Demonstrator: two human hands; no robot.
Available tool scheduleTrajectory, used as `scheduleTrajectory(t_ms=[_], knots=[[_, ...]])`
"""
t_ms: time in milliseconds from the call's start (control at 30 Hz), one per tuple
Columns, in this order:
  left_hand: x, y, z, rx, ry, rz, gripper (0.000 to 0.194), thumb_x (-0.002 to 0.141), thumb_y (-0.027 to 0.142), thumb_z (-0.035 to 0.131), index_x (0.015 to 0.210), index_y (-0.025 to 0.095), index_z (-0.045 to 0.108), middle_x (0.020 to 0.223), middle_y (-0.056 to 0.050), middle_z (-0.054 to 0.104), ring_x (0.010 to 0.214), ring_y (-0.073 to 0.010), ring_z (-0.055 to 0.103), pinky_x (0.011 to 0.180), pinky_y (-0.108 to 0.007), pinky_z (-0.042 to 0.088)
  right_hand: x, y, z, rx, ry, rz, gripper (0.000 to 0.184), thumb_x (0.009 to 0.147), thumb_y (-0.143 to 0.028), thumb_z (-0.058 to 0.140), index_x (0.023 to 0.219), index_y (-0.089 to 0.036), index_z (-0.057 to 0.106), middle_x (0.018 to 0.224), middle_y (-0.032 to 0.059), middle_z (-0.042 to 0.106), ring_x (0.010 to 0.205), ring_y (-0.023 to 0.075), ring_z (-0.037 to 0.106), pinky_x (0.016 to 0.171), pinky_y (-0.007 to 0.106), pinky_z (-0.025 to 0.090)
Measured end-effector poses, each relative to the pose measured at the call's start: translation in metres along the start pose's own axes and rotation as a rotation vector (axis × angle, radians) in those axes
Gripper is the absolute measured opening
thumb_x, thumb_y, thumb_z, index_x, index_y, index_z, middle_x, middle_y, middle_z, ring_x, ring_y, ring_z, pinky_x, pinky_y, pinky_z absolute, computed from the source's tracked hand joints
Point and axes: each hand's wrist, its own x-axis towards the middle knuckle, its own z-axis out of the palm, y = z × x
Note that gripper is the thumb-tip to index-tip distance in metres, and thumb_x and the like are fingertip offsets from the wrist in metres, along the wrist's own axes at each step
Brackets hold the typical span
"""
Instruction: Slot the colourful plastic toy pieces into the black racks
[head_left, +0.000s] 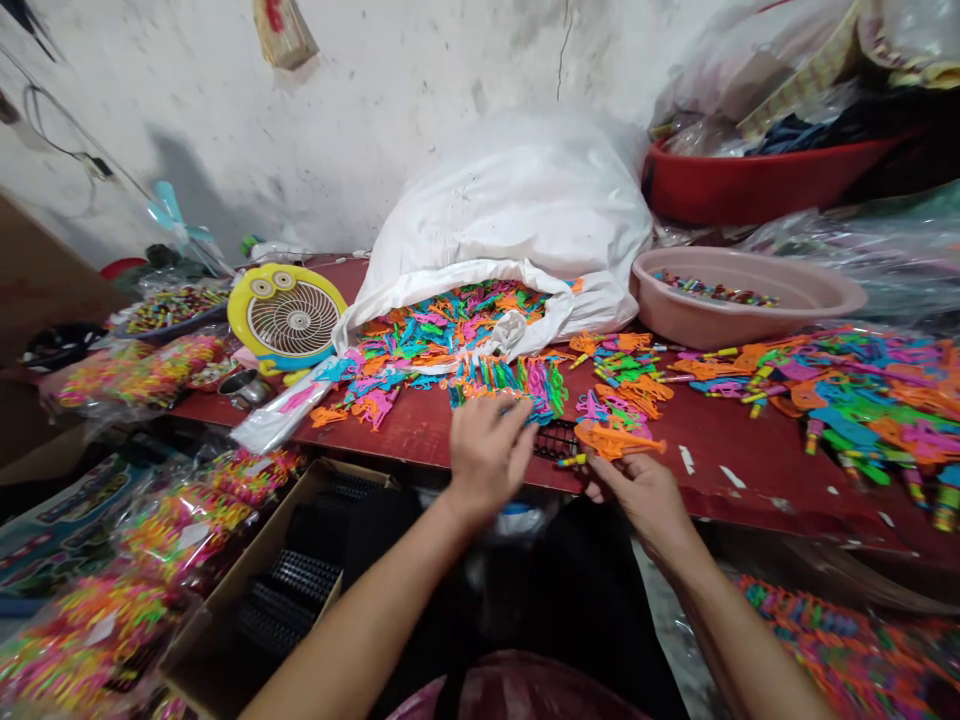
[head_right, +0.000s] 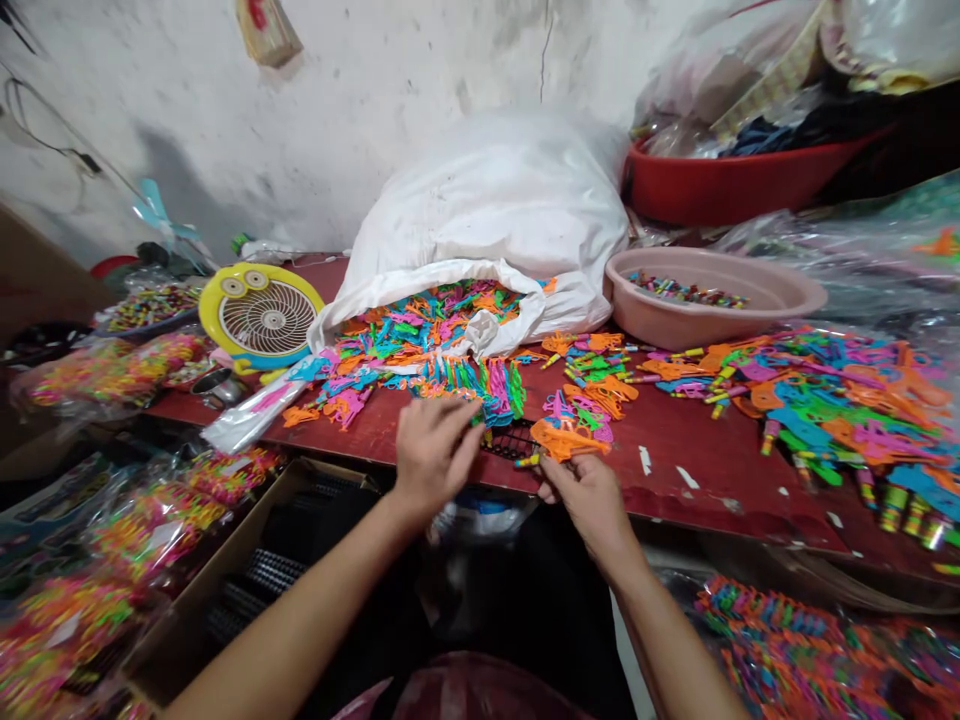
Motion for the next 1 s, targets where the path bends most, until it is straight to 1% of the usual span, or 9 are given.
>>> scheduleTrajectory(t_ms=[33, 100, 167, 233, 400, 567, 733, 867, 1000], knots=[[0.008, -0.012, -0.006, 0.035, 0.002, -0.011, 0.033, 0.095, 0.039, 0.055, 0.123, 0.024, 0.065, 0.123, -0.010, 0.064, 0.112, -0.0248, 0.056, 0.097, -0.042, 0.039, 0.002, 0.001, -0.001, 0.001, 0.021, 0.006, 0.051, 0.065, -0.068, 0.074, 0.068, -0.018, 0.067, 0.057, 0.0066, 0.067, 0.051, 0.0165, 0.061, 0.052, 0.027, 0.050], [0.020, -0.034, -0.011, 0.079, -0.110, 0.047, 0.046, 0.092, 0.051, 0.058, 0.128, 0.024, 0.061, 0.135, -0.011, 0.057, 0.125, -0.0275, 0.049, 0.106, -0.046, 0.032, 0.005, 0.002, -0.001, -0.014, 0.058, -0.007, 0.050, 0.065, -0.068, 0.074, 0.065, -0.018, 0.067, 0.057, 0.0078, 0.068, 0.052, 0.0179, 0.063, 0.053, 0.028, 0.051], [0.026, -0.050, -0.009, 0.103, -0.215, 0.101, 0.051, 0.092, 0.055, 0.056, 0.132, 0.024, 0.057, 0.137, -0.011, 0.056, 0.126, -0.0267, 0.049, 0.110, -0.047, 0.026, 0.008, 0.003, 0.001, -0.065, 0.096, -0.039, 0.049, 0.066, -0.068, 0.072, 0.061, -0.019, 0.066, 0.057, 0.0079, 0.068, 0.052, 0.0189, 0.064, 0.053, 0.028, 0.051], [0.027, -0.053, -0.004, 0.133, -0.260, 0.108, 0.047, 0.095, 0.053, 0.052, 0.132, 0.025, 0.057, 0.134, -0.010, 0.057, 0.120, -0.0250, 0.052, 0.108, -0.046, 0.026, 0.010, 0.004, 0.005, -0.145, 0.125, -0.058, 0.048, 0.068, -0.066, 0.069, 0.060, -0.020, 0.066, 0.057, 0.0084, 0.069, 0.053, 0.0203, 0.065, 0.053, 0.029, 0.050], [0.022, -0.019, 0.000, 0.268, -0.224, -0.008, 0.039, 0.095, 0.054, 0.050, 0.112, 0.024, 0.066, 0.113, -0.010, 0.062, 0.103, -0.0272, 0.054, 0.088, -0.042, 0.034, 0.010, 0.002, 0.010, -0.303, 0.171, -0.119, 0.042, 0.076, -0.059, 0.062, 0.064, -0.020, 0.068, 0.060, 0.0076, 0.070, 0.058, 0.0221, 0.066, 0.058, 0.030, 0.048], [0.027, 0.015, 0.000, 0.298, -0.228, -0.119, 0.037, 0.089, 0.055, 0.060, 0.092, 0.019, 0.069, 0.100, -0.013, 0.060, 0.100, -0.0307, 0.052, 0.083, -0.043, 0.036, 0.009, -0.003, 0.013, -0.497, 0.224, -0.325, 0.044, 0.086, -0.054, 0.054, 0.057, -0.022, 0.058, 0.054, 0.0040, 0.063, 0.053, 0.0172, 0.057, 0.057, 0.029, 0.040], [0.031, 0.014, 0.003, 0.281, -0.230, -0.139, 0.043, 0.089, 0.057, 0.058, 0.088, 0.017, 0.070, 0.101, -0.014, 0.060, 0.099, -0.0305, 0.052, 0.080, -0.042, 0.037, 0.013, -0.001, 0.018, -0.556, 0.221, -0.386, 0.045, 0.089, -0.054, 0.050, 0.058, -0.022, 0.054, 0.052, 0.0030, 0.058, 0.050, 0.0155, 0.050, 0.055, 0.029, 0.036], [0.030, 0.010, 0.004, 0.287, -0.235, -0.125, 0.045, 0.090, 0.058, 0.056, 0.088, 0.016, 0.071, 0.106, -0.014, 0.061, 0.099, -0.0299, 0.051, 0.078, -0.041, 0.038, 0.016, 0.005, 0.023, -0.573, 0.194, -0.393, 0.044, 0.091, -0.056, 0.047, 0.067, -0.021, 0.058, 0.059, 0.0046, 0.061, 0.054, 0.0172, 0.053, 0.057, 0.029, 0.036], [0.030, 0.013, 0.002, 0.302, -0.271, -0.128, 0.044, 0.090, 0.058, 0.056, 0.092, 0.016, 0.071, 0.109, -0.014, 0.060, 0.101, -0.0299, 0.051, 0.079, -0.041, 0.038, 0.017, 0.010, 0.026, -0.670, 0.180, -0.483, 0.040, 0.094, -0.053, 0.044, 0.079, -0.020, 0.061, 0.065, 0.0047, 0.060, 0.058, 0.0178, 0.052, 0.059, 0.030, 0.035]])
